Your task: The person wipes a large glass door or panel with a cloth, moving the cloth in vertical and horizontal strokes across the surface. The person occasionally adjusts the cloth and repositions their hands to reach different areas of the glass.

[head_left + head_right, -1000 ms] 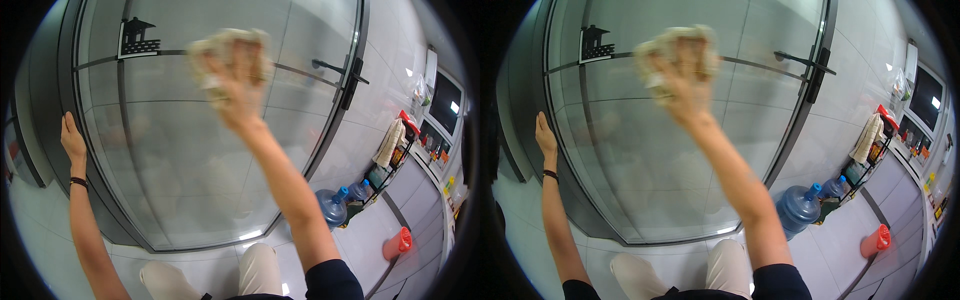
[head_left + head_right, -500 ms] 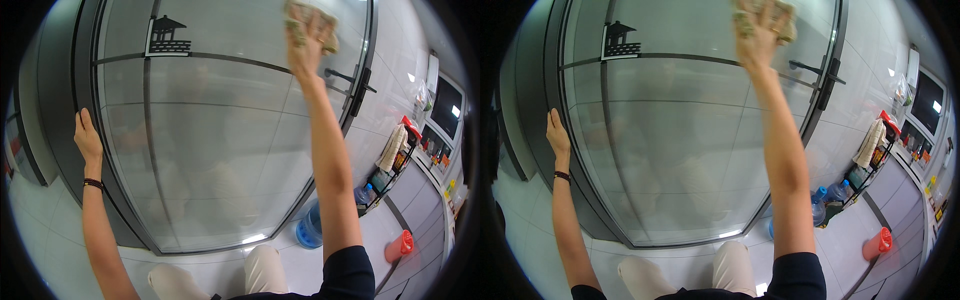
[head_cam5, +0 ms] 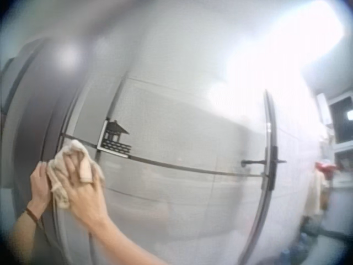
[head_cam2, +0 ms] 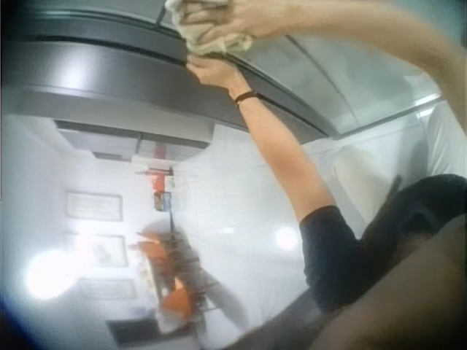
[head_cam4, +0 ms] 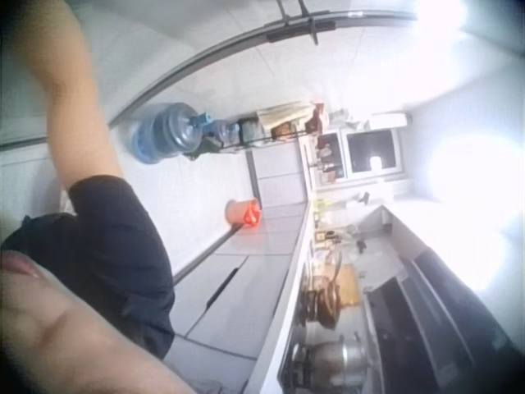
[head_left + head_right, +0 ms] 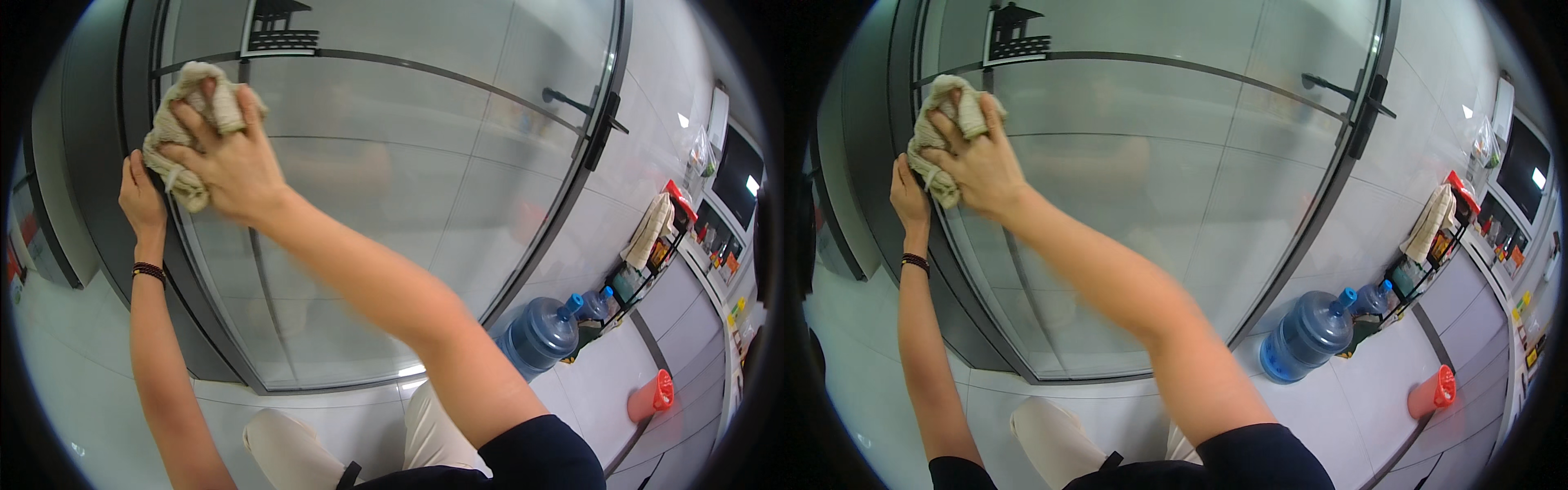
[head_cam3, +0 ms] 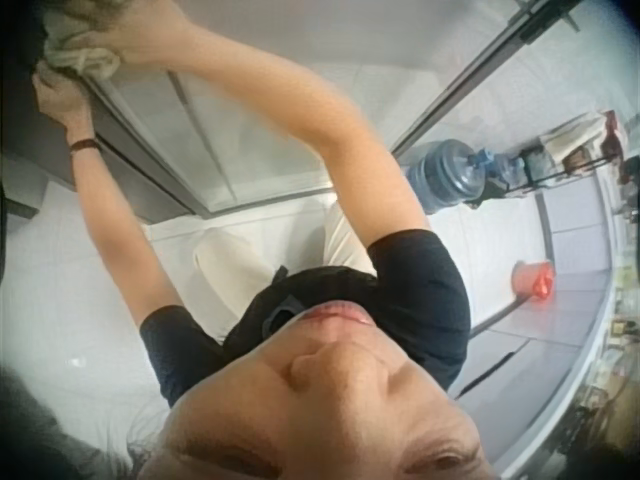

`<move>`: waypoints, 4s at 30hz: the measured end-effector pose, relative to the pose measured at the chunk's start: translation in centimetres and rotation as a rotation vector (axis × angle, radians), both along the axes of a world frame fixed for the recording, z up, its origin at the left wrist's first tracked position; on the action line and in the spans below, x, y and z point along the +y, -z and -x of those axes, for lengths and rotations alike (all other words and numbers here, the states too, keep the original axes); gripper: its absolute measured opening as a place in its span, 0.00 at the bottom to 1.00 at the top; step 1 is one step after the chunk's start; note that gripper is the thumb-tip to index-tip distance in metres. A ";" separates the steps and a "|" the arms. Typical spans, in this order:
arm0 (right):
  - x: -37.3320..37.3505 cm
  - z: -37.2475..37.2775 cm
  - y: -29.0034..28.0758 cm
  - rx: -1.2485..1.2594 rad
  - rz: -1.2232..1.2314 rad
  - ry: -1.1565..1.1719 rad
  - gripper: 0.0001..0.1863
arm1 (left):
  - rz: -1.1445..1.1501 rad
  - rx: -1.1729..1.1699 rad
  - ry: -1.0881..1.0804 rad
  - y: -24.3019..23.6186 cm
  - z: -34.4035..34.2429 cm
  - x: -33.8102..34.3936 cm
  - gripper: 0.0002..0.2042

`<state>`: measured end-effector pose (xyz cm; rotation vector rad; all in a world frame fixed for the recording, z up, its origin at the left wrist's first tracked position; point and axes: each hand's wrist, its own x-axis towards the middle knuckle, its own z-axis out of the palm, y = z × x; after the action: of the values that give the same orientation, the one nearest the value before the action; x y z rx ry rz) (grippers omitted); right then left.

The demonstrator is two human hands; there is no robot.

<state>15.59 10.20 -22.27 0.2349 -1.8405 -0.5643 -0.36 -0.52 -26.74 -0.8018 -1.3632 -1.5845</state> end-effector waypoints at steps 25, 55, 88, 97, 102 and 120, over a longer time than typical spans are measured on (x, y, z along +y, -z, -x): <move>25.8 -31.0 -7.7 0.703 0.298 0.466 0.23 | -0.022 -0.115 -0.022 1.3 4.6 -0.1 0.28; 6.2 -8.8 0.7 0.134 0.140 0.131 0.26 | -0.010 -0.118 0.011 1.3 4.1 0.0 0.26; 25.5 -34.8 7.0 0.717 0.689 -0.005 0.22 | -0.031 -0.133 0.018 1.0 4.7 -0.6 0.28; 13.3 -16.9 1.5 0.499 0.450 0.165 0.26 | -0.037 -0.159 0.006 0.8 2.8 -0.1 0.27; 1.6 -2.8 4.2 0.116 0.281 0.011 0.30 | -0.005 -0.137 -0.014 0.6 3.4 -0.4 0.26; 20.5 -26.0 -1.9 0.357 0.137 0.398 0.28 | -0.011 -0.104 0.011 1.6 6.5 -0.5 0.27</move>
<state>41.60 30.67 -20.41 -0.3152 -1.5714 -0.6985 -6.87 -1.00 -28.34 -0.7298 -1.4254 -1.6603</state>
